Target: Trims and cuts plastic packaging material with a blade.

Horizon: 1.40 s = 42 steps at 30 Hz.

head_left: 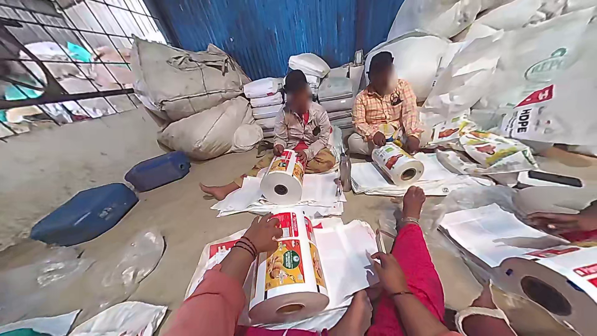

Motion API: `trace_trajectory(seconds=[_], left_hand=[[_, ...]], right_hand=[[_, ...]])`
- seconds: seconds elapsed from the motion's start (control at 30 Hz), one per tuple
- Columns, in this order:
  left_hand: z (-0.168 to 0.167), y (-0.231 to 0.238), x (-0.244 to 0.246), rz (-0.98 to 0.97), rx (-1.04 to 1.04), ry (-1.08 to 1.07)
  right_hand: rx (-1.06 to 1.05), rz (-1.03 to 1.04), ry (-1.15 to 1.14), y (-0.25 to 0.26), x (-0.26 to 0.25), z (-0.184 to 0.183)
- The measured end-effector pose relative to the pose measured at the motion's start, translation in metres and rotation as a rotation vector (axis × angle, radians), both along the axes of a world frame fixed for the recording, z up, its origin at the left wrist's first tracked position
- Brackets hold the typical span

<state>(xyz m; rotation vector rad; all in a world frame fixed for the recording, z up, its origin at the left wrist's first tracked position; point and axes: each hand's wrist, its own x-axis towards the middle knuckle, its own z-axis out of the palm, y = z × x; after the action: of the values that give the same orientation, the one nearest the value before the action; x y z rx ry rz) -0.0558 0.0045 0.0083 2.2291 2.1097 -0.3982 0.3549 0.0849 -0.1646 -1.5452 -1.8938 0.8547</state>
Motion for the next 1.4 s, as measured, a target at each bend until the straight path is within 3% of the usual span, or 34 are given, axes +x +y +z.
trace_trajectory(seconds=[0.27, 0.47, 0.77, 0.9, 1.13, 1.27, 1.4], left_hand=[[-0.016, -0.007, 0.005, 0.079, 0.091, -0.11], [-0.023, 0.0, 0.004, -0.087, 0.114, -0.018], [-0.043, 0.001, -0.001, -0.1, 0.249, -0.129], [-0.048, -0.007, 0.005, 0.085, 0.33, -0.284], [-0.056, -0.04, 0.026, 0.381, 0.462, -0.332], [-0.041, -0.06, 0.04, 0.578, 0.323, -0.319], [-0.02, -0.067, 0.046, 0.653, 0.14, -0.34]], right_hand=[[-0.014, 0.015, -0.017, 0.002, 0.0, -0.004], [-0.013, 0.013, -0.05, 0.001, 0.0, -0.004], [-0.027, 0.013, -0.012, 0.009, -0.003, -0.011], [-0.035, 0.017, -0.016, 0.009, -0.005, -0.009], [-0.04, 0.015, -0.019, 0.009, -0.005, -0.01], [-0.04, 0.016, -0.029, 0.01, -0.007, -0.011], [-0.065, 0.029, -0.073, 0.007, -0.007, -0.009]])
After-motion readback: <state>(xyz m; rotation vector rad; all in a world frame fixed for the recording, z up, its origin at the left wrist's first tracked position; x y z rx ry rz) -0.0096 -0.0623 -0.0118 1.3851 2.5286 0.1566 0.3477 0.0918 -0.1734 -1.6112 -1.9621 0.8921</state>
